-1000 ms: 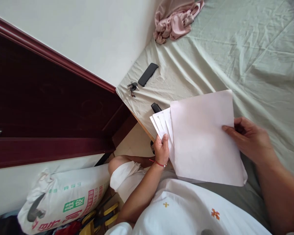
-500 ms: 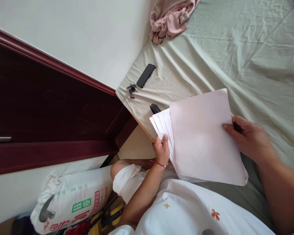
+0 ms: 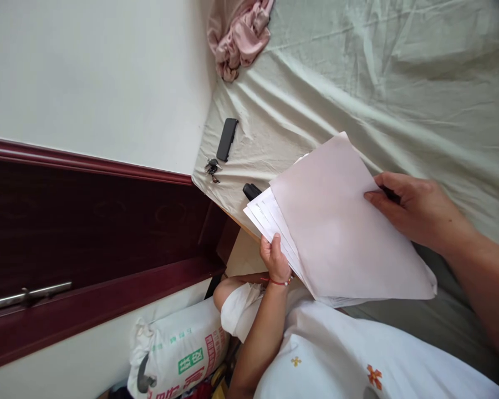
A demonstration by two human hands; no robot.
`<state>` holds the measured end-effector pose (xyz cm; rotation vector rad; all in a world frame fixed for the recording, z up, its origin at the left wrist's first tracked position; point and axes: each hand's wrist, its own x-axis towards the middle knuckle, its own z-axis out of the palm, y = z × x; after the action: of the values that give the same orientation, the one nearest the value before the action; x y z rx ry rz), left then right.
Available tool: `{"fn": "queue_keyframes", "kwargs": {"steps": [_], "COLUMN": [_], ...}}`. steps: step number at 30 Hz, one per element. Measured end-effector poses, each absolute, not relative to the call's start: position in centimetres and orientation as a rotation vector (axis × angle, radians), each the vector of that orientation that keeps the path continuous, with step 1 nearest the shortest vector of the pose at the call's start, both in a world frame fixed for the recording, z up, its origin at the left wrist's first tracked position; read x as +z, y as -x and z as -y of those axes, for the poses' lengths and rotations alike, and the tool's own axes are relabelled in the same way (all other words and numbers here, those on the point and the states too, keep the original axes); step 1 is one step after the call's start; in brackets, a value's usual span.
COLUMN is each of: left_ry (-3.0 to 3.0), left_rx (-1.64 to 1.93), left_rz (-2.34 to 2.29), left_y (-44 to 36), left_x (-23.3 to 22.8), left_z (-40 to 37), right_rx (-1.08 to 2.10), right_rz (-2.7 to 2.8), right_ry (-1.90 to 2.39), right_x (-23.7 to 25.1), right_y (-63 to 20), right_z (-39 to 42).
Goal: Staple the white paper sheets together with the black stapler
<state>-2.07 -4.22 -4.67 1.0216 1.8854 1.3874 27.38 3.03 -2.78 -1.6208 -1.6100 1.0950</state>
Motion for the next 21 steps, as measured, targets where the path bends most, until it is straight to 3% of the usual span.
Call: {"fn": "queue_keyframes", "kwargs": {"steps": [21], "left_ry": [-1.137], "left_rx": [1.329], "left_rz": [-1.955], "left_y": [2.08], "left_x": [-4.99], "left_z": [4.36], "right_rx": [1.039], "right_rz": [1.554], "right_ry": [1.641], "right_x": [-2.45], "right_y": [-27.43], "right_z": [-2.9]}}
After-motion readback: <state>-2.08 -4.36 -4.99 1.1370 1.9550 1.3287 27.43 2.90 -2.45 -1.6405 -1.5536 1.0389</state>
